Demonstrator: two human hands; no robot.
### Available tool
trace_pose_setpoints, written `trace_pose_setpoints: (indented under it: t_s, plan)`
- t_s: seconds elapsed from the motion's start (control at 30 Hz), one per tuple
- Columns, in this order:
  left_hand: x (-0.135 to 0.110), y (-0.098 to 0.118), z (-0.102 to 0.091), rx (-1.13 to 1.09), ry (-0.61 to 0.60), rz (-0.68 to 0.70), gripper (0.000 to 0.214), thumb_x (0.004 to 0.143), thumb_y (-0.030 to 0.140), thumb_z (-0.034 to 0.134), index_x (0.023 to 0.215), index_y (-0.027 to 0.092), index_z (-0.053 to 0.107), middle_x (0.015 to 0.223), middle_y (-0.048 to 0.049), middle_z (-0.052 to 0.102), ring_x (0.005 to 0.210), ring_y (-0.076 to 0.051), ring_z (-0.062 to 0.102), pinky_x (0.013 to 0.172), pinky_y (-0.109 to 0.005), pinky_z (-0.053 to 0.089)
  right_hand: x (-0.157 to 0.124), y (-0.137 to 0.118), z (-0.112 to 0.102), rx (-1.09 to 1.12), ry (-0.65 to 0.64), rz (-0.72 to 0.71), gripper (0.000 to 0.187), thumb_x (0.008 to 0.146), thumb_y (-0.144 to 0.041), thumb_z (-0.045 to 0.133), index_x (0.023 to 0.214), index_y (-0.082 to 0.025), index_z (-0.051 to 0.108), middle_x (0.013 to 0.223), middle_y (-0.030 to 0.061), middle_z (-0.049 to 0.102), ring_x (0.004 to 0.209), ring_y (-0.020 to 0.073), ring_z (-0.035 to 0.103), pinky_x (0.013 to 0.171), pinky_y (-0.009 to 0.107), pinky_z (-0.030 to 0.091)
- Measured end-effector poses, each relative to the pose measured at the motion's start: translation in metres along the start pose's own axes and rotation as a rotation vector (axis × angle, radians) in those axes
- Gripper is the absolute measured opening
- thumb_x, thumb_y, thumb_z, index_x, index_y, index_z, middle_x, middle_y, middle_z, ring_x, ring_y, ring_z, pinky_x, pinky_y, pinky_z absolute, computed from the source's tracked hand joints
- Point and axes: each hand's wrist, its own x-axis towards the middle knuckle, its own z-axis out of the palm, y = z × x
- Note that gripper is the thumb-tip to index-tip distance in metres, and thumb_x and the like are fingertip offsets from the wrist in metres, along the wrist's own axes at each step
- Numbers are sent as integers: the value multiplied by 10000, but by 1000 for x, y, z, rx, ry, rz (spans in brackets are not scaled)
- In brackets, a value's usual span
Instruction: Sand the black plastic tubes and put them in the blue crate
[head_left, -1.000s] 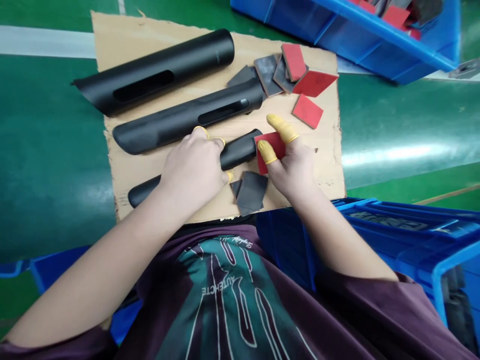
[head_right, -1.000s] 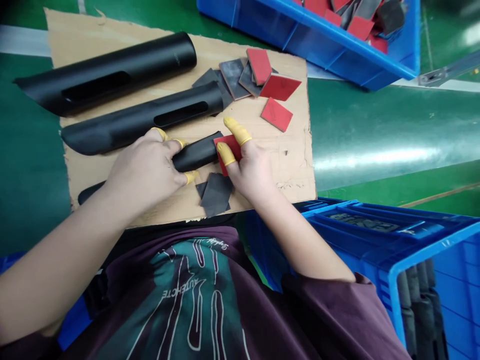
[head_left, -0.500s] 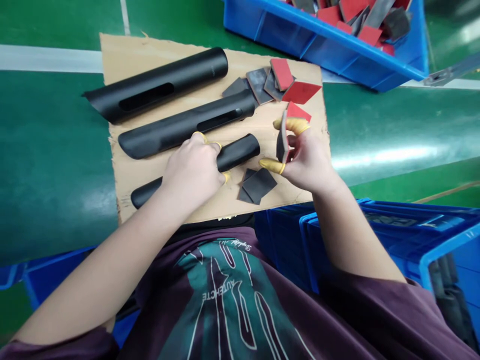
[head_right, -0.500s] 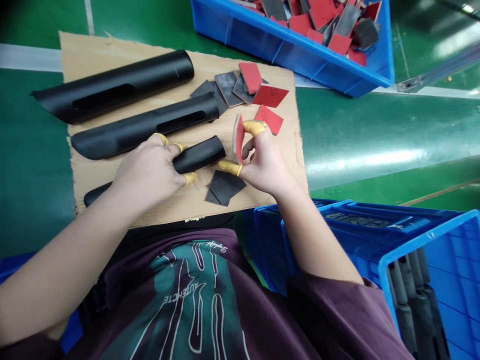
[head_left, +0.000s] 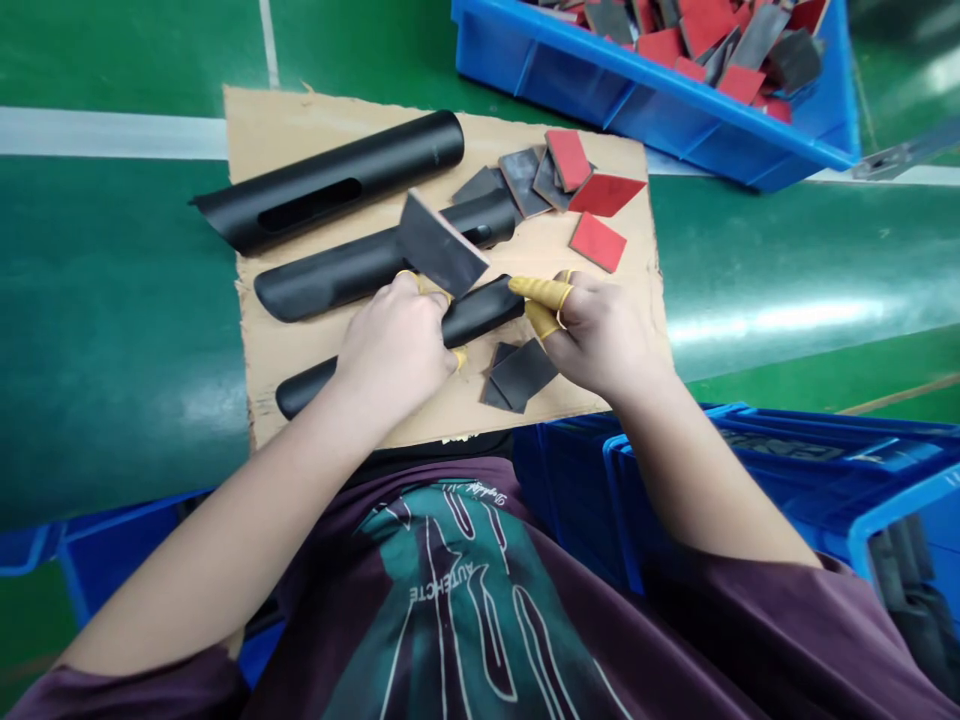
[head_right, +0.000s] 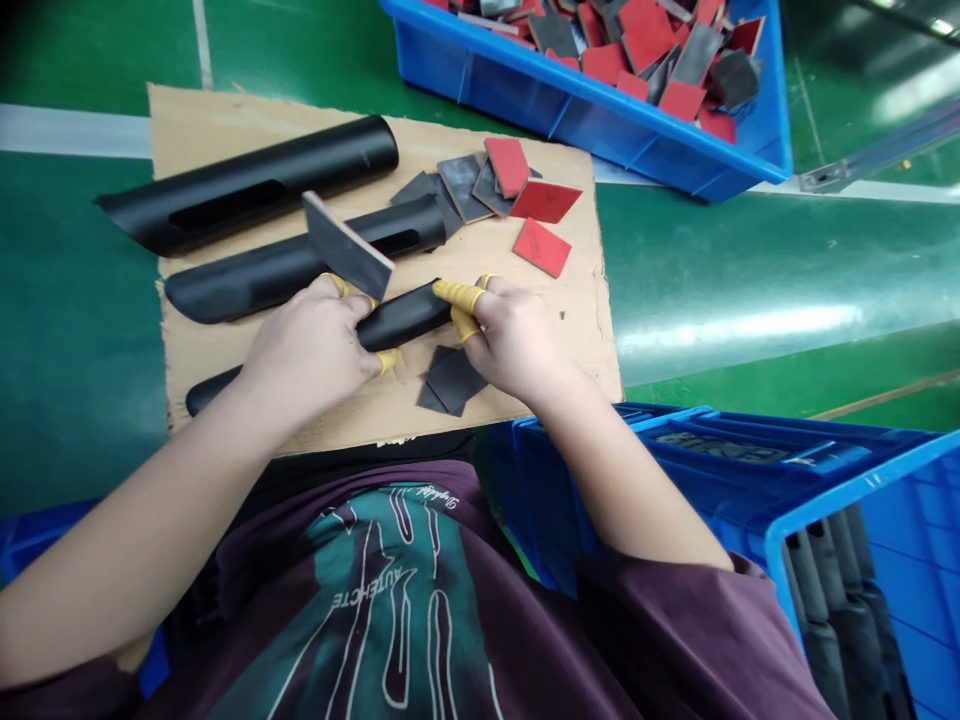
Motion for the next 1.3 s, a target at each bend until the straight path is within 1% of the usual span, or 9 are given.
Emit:
trace_pose_setpoints:
  t_s: [0.17, 0.27, 0.4, 0.63, 0.8, 0.97, 1.13, 1.23, 1.3]
  plan:
    - [-3, 1, 2, -14, 8, -1, 364, 766, 273, 675, 1110, 157, 703, 1135, -130, 585, 1107, -321, 621, 899, -414, 545, 23, -1, 3, 173, 86, 130, 272, 866, -389, 678, 1074, -233, 758, 838, 38, 707, 759, 195, 648, 782, 407, 578]
    - [-4, 0, 2, -13, 18, 20, 388, 766, 267, 672, 1136, 153, 696, 1131, -135, 588, 1108, -327, 616, 906, -426, 542, 46, -5, 12, 233, -7, 124, 306, 793, -415, 775, 1034, -228, 754, 907, 40, 725, 827, 209, 665, 853, 436, 578]
    - [-4, 1, 2, -10, 16, 20, 420, 764, 262, 678, 1169, 154, 688, 1126, -139, 591, 1099, -332, 616, 906, -438, 542, 67, -14, 28, 115, -97, 147, 346, 652, -245, 866, 975, -190, 757, 887, 51, 695, 806, 227, 652, 867, 483, 575]
    - [-5, -1, 5, -22, 55, 52, 411, 763, 265, 675, 1155, 139, 691, 1133, -149, 601, 1120, -334, 611, 930, -435, 541, 73, -18, 46, 92, 25, 167, 429, 589, -164, 862, 956, -211, 643, 820, 6, 603, 822, 251, 645, 868, 539, 569]
    - [-5, 1, 4, -14, 46, 44, 411, 763, 251, 664, 1155, 130, 690, 1132, -154, 606, 1119, -340, 617, 920, -439, 546, 73, -17, 55, 199, 18, 219, 368, 635, -153, 826, 800, -245, 510, 693, -36, 557, 752, 219, 652, 757, 436, 592]
    - [-6, 1, 4, -19, 50, 55, 383, 757, 243, 659, 1123, 133, 696, 1104, -144, 613, 1125, -329, 611, 925, -418, 539, 71, -12, 36, 512, 48, 371, 341, 720, -154, 745, 1004, -236, 575, 688, -56, 612, 580, 153, 649, 568, 321, 578]
    - [-6, 0, 3, 1, 34, 35, 354, 757, 250, 644, 1090, 142, 698, 1079, -138, 611, 1078, -330, 625, 876, -425, 545, 53, -8, 3, 771, -59, 476, 189, 761, -340, 751, 848, -197, 663, 746, 13, 684, 606, 149, 693, 482, 248, 526]
    - [-6, 1, 1, 13, 21, 20, 353, 768, 252, 631, 1100, 150, 693, 1084, -130, 608, 1089, -325, 627, 873, -411, 544, 36, -5, -10, 784, -25, 490, 255, 805, -453, 706, 853, -203, 687, 733, 12, 683, 624, 154, 698, 506, 260, 543]
    - [-5, 3, 1, 29, 16, 1, 346, 768, 245, 633, 1098, 161, 691, 1086, -119, 605, 1086, -316, 632, 868, -400, 544, 24, -4, -16, 635, 59, 407, 268, 841, -478, 669, 874, -214, 704, 749, 13, 687, 677, 167, 708, 565, 286, 569]
